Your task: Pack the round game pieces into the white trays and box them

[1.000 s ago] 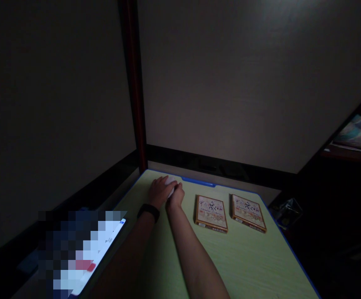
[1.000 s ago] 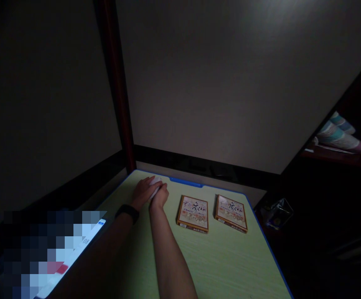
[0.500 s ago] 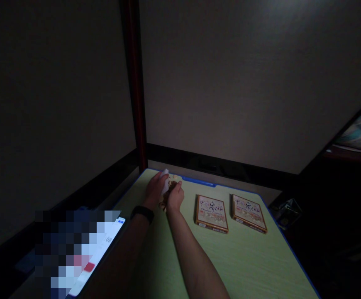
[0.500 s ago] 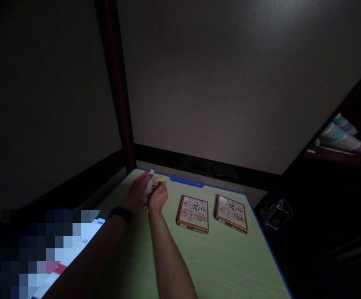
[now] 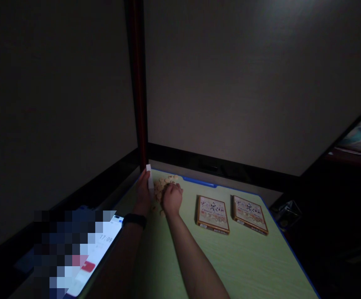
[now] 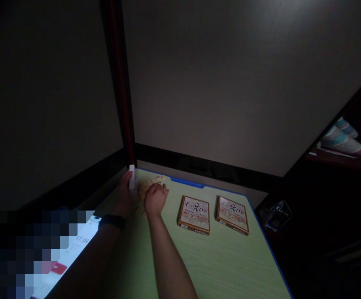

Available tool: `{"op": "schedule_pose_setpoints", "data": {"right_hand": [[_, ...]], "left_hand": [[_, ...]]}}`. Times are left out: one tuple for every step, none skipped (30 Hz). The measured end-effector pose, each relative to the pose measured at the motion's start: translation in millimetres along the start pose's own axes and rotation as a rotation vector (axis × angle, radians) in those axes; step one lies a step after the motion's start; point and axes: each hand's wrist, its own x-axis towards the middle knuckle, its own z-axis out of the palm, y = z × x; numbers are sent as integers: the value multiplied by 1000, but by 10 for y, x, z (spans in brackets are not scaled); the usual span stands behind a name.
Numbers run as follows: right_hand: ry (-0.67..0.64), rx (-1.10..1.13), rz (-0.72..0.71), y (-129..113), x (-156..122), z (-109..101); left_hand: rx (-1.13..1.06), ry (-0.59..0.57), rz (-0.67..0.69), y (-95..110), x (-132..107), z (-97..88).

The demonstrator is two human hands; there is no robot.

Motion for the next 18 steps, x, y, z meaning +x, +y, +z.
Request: {"op": "schedule_pose_setpoints", "data": {"right_hand": [[-8, -21, -9, 4, -3, -7], [-17, -39, -18, 8, -5, -14], [-25, -54, -26, 13, -7, -21], [-33, -66, -33, 15, -11, -29], [-40, -75, -42, 16, -16, -35], [-44, -83, -51, 15, -23, -39], [-49, -88, -62, 11, -34, -41], [-53, -93, -82, 5, -49, -41], [-62, -102, -117, -3, -66, -39], [-76, -116, -165, -12, -85, -34], [-97, -137, -219, -21, -104, -28], [-124, -165, -276, -29, -124, -21], [-156, -198, -329, -36, -142, -13], [-186, -233, -368, -41, -157, -5], [-214, -264, -395, -45, -169, 3], [-237, -290, -419, -48, -177, 10], [-259, -312, -445, -50, -180, 17], [-283, -328, -475, -51, -179, 24]], "left_hand": [[-19, -5, -3, 13, -9, -5], [-40, -4, -13, 22, -11, -12], [-62, 1, -24, 28, -4, -21], [-82, 10, -24, 33, 10, -34], [-101, 26, -13, 39, 29, -50], [-121, 39, 9, 48, 50, -69], [-142, 46, 34, 58, 72, -89], [-164, 47, 54, 71, 90, -110], [-184, 43, 63, 85, 104, -129], [-200, 40, 60, 98, 113, -146], [-211, 39, 47, 109, 117, -160], [-219, 48, 27, 117, 117, -172], [-228, 65, 3, 121, 115, -182], [-241, 85, -27, 119, 113, -190], [-255, 105, -59, 113, 113, -199], [-269, 122, -88, 101, 115, -208], [-280, 132, -111, 85, 121, -219], [-279, 130, -119, 66, 132, -231]]}}
